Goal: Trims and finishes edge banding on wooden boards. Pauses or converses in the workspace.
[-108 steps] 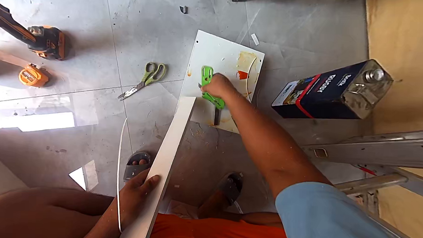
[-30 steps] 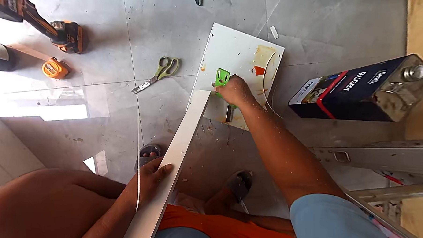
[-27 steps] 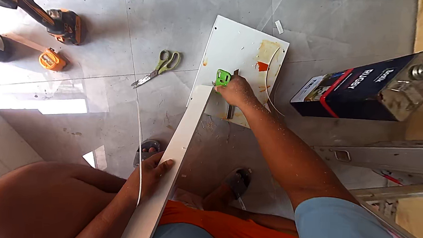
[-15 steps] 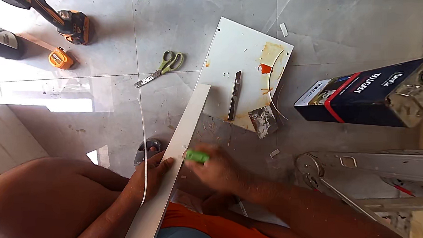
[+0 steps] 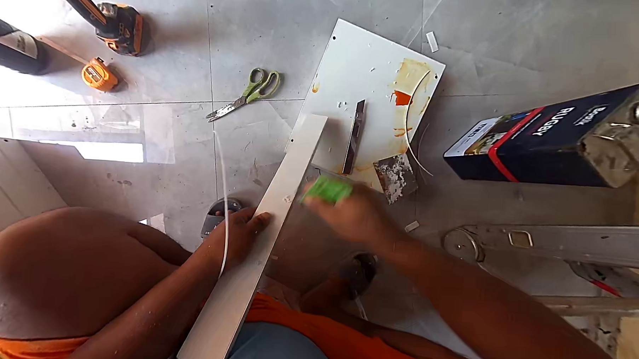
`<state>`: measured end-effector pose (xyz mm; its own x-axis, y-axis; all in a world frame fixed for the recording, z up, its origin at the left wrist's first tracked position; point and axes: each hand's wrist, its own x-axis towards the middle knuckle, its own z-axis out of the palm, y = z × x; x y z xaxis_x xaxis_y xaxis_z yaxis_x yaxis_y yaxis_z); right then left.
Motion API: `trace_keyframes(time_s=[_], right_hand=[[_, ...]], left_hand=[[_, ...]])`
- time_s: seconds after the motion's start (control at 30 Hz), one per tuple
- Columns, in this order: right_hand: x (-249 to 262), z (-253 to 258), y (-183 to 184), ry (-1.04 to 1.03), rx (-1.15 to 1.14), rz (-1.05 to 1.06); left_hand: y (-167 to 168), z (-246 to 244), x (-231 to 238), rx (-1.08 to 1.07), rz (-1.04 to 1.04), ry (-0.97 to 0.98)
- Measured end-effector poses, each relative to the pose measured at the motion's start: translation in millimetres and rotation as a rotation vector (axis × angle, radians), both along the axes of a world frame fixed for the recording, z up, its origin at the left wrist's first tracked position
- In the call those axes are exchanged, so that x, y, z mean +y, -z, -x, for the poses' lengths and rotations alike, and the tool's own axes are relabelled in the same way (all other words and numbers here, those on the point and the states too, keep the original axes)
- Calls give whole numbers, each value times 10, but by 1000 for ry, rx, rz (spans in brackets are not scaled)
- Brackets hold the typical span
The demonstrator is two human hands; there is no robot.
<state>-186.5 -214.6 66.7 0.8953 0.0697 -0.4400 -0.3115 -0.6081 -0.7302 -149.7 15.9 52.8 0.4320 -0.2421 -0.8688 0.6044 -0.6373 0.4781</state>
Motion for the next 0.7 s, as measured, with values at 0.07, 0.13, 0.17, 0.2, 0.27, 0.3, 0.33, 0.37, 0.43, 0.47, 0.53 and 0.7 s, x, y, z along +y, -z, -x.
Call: trace_keyframes(time_s=[0.07,0.13,0.17,0.2,0.27,0.3,0.33,0.37,0.43,0.47,0.53,0.7], right_hand=[[-350,-364,215,125,69,144],[-554,-550,412,199,81,204],[-609,-596,482,228,77,204],[-643,-627,522,248,67,208],[-674,-682,543,268,44,204],[-681,-714,544,275,31,207],[-674,-739,530,277,23,212],[-637,-738,508,278,19,212],[-441,-571,429,258,-29,186],[-284,-384,363,218,-80,169],[42,140,286,90,-222,67],[-37,246,182,30,-156,30]], left_hand=[[-14,-115,-178,12,-16,54],[5,-217,-425,-21,-12,78],[29,-267,-551,-54,-7,85],[58,-313,-661,-101,-3,99],[124,-383,-789,-218,-3,154],[170,-415,-821,-263,-6,168],[221,-454,-846,-292,-9,175],[269,-483,-864,-312,-12,173],[341,-529,-891,-332,-9,107],[366,-561,-895,-323,-2,70],[432,-577,-875,-313,18,11],[493,-582,-877,-300,50,15]])
